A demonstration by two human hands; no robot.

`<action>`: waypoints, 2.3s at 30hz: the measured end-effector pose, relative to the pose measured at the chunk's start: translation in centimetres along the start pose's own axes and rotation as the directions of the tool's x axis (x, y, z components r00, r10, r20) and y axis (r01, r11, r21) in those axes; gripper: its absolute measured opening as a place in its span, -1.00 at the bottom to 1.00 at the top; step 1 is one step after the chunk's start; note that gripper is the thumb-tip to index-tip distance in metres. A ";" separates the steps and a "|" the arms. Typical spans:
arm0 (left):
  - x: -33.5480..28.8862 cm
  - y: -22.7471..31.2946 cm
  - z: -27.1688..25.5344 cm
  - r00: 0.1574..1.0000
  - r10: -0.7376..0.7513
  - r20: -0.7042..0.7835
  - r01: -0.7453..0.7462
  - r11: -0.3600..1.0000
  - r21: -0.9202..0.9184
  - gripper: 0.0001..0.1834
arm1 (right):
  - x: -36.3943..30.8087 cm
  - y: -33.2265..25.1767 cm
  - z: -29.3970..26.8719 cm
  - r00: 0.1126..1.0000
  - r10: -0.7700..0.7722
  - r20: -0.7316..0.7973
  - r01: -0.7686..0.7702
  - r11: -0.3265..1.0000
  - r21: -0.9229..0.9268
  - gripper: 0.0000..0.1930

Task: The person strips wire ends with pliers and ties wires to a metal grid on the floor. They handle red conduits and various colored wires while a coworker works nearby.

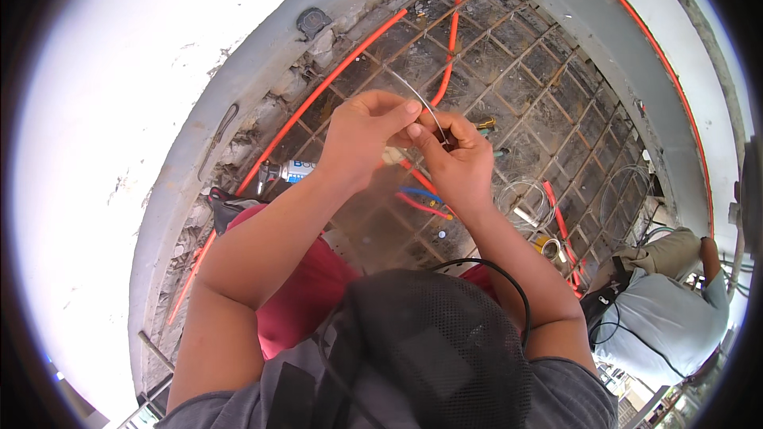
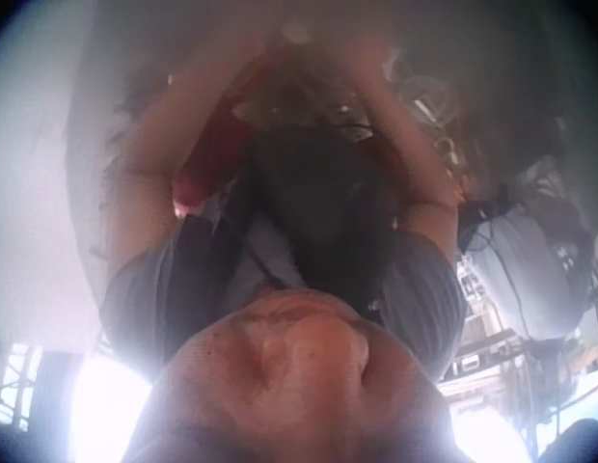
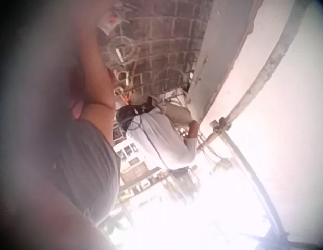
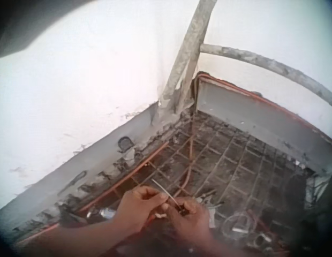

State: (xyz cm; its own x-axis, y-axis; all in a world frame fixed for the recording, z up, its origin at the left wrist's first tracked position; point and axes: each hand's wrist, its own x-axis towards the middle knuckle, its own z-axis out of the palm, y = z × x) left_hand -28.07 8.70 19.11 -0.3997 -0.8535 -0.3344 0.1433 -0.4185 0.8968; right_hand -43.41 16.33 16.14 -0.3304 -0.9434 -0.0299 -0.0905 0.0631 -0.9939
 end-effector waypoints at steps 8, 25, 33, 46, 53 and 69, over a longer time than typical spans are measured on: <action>0.5 0.2 -2.4 0.977 -0.138 0.162 0.082 0.947 0.310 -0.75 | 2.5 2.8 -1.0 0.976 -0.168 0.140 0.173 0.985 -0.021 -0.86; 0.5 -0.4 -2.3 0.992 -0.071 0.106 0.053 0.984 0.172 -0.78 | 0.6 2.1 -1.7 0.957 0.151 0.249 -0.192 0.970 0.148 -0.70; -0.1 -0.7 -1.9 0.988 -0.039 0.147 0.017 0.989 0.147 -0.78 | 0.0 1.8 -1.9 0.966 0.173 0.190 -0.186 0.981 0.055 -0.71; -0.9 -1.8 -1.9 0.986 0.128 0.102 -0.153 0.945 0.290 -0.81 | 0.0 1.8 -1.9 0.970 0.092 0.227 -0.070 0.992 -0.102 -0.72; -0.7 -2.4 -1.8 0.976 0.196 0.093 -0.214 0.940 0.266 -0.90 | 0.2 -0.3 -2.1 0.948 -0.204 0.245 0.282 0.894 -0.347 -0.73; 0.3 -1.7 -3.6 0.989 0.058 0.134 -0.073 0.991 0.114 -0.81 | -0.1 -0.9 -1.8 0.921 -0.316 0.226 0.388 0.766 -0.512 -0.79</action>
State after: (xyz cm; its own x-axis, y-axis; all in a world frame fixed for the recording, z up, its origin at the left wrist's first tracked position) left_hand -25.20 8.08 16.47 -0.5087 -0.8267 -0.2404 0.0677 -0.3167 0.9461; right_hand -45.02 17.01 17.23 -0.0634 -0.9629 0.2625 -0.6789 -0.1512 -0.7185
